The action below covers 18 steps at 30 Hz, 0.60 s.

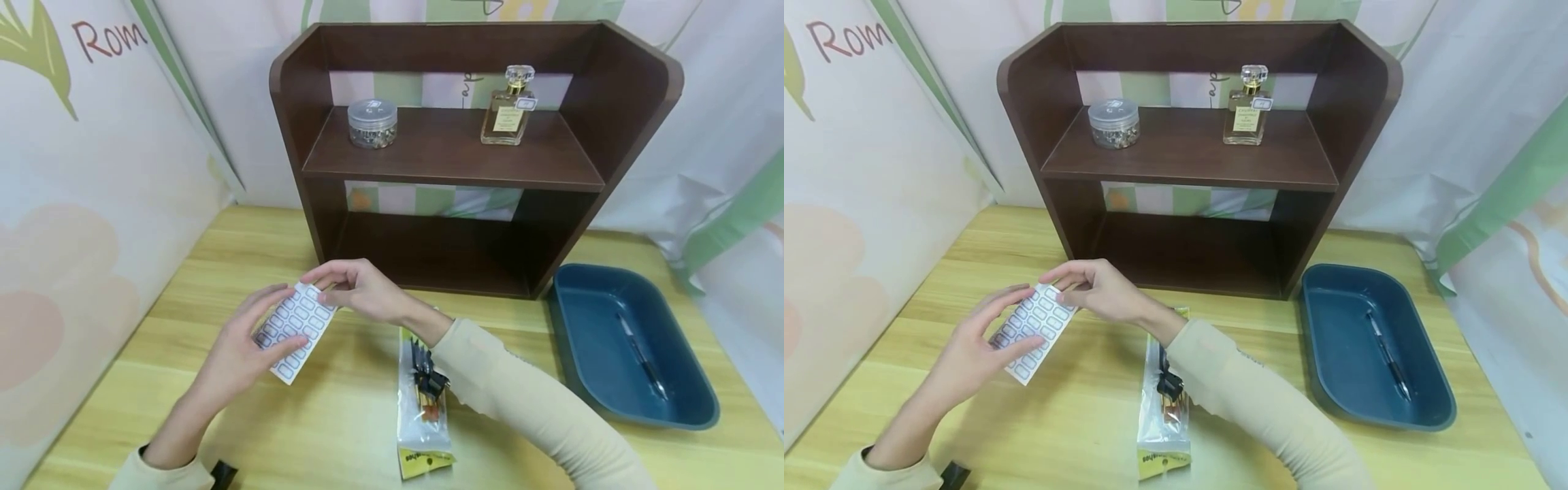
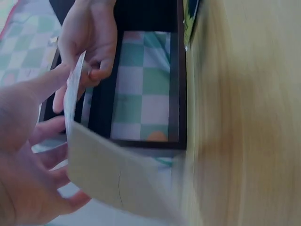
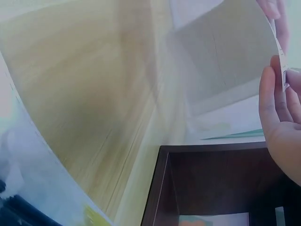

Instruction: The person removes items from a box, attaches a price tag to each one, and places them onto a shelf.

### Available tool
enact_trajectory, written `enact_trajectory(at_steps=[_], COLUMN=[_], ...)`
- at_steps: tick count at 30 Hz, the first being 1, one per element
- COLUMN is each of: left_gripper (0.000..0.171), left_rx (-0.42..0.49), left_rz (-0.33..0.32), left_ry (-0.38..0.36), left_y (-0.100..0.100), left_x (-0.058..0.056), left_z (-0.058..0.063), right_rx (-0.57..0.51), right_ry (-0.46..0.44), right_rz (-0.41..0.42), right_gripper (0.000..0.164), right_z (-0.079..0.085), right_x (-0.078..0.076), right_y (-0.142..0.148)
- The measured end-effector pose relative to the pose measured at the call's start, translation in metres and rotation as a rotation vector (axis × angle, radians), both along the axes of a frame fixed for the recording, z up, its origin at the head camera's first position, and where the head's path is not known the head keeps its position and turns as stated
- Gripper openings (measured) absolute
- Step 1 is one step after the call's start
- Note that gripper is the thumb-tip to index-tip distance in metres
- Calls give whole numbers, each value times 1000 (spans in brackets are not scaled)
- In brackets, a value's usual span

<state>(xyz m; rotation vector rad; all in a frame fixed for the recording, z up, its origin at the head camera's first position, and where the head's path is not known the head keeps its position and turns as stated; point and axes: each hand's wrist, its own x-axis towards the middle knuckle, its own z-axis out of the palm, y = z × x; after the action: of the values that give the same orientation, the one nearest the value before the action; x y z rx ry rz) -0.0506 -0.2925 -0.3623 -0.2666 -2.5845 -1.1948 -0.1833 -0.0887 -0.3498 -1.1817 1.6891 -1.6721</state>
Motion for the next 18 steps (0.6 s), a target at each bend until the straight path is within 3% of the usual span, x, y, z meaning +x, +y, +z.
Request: enact_trajectory(at_steps=[5, 18], left_gripper=[62, 54], left_rx=[-12, -145], left_rz=[56, 48], left_ry=[111, 323], left_y=[9, 17], left_x=[-4, -7], left_z=[-1, -1], right_rx=[-19, 121], right_ry=[-43, 215], right_rz=[4, -118], right_gripper=[33, 25], right_z=[2, 10], right_x=[3, 4], right_y=[1, 11])
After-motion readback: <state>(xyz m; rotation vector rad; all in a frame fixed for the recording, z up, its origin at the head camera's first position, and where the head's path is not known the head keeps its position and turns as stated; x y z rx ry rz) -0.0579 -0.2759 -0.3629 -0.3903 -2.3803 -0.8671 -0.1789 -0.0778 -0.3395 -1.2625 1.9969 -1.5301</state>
